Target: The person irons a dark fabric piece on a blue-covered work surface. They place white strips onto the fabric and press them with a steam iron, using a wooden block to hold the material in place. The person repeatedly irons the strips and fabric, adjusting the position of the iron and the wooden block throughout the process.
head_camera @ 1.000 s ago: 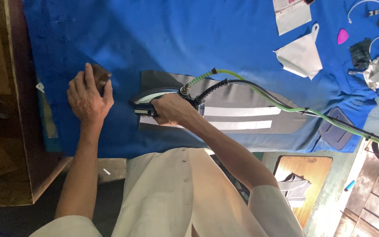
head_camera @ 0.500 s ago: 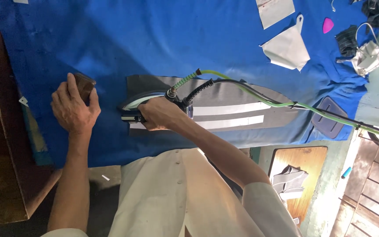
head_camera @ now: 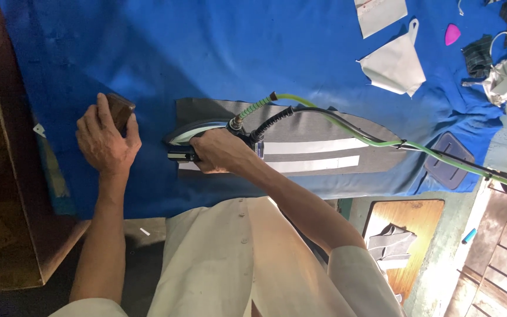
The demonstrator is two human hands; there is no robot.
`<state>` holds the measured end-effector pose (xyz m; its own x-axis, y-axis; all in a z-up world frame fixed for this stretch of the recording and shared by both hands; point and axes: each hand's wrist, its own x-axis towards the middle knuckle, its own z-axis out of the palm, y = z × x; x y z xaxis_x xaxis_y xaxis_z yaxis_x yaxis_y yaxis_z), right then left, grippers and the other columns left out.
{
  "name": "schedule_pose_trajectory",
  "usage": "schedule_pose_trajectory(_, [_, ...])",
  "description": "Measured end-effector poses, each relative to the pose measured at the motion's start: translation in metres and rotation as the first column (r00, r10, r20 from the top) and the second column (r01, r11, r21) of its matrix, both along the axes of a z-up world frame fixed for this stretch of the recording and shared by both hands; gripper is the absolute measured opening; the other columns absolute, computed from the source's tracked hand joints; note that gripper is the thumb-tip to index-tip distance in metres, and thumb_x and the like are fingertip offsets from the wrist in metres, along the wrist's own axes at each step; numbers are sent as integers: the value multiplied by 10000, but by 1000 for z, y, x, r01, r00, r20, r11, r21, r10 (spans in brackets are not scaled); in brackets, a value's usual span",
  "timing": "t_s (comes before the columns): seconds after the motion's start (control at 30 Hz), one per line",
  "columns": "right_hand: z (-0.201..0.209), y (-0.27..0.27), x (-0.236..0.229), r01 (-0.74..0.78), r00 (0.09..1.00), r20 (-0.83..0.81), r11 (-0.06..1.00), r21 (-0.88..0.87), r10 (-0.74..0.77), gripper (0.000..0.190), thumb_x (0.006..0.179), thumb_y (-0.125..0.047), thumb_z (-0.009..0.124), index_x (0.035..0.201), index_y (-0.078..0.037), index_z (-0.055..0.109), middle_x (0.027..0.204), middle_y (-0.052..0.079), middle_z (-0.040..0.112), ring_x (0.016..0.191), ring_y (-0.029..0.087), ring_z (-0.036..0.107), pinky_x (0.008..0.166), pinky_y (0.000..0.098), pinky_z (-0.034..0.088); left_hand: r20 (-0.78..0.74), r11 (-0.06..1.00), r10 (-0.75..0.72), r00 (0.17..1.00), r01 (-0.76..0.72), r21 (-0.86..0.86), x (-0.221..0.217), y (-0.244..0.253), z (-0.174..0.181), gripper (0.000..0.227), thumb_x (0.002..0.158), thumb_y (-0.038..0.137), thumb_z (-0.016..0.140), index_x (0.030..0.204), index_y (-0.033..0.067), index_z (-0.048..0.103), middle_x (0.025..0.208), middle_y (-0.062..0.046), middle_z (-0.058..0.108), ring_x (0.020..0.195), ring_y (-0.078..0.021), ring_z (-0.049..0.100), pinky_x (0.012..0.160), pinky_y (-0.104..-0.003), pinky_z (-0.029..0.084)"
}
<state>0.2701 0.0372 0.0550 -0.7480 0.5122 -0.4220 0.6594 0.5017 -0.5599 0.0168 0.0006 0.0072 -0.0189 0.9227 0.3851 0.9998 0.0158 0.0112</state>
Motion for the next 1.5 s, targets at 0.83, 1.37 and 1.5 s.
schedule_pose_trajectory(0.83, [5, 2, -3, 95, 995, -6, 995, -32, -95, 211, 789, -264, 735, 754, -79, 641, 582, 174, 659, 625, 385, 731, 625, 467, 594, -15, 987, -18, 1000, 20, 158, -2, 5, -3, 586, 959, 444, 703, 1401, 65, 641, 1045, -108, 633, 859, -246, 661, 601, -342, 541])
schedule_pose_trajectory(1.37, [5, 1, -5, 79, 995, 62, 996, -36, -76, 207, 786, -274, 741, 777, -79, 672, 607, 163, 674, 650, 366, 744, 638, 460, 608, -34, 990, -21, 999, 26, 141, -5, 5, -3, 587, 966, 461, 718, 1394, 66, 643, 1052, -102, 634, 872, -233, 665, 613, -329, 564])
schedule_pose_trajectory(1.5, [4, 2, -1, 75, 996, 47, 996, -43, -73, 236, 777, -291, 743, 704, -80, 667, 585, 167, 672, 650, 379, 742, 630, 487, 607, -45, 991, -4, 999, 10, 134, -3, 7, 1, 568, 1095, 532, 489, 1398, 74, 633, 1052, -96, 636, 864, -220, 666, 606, -321, 556])
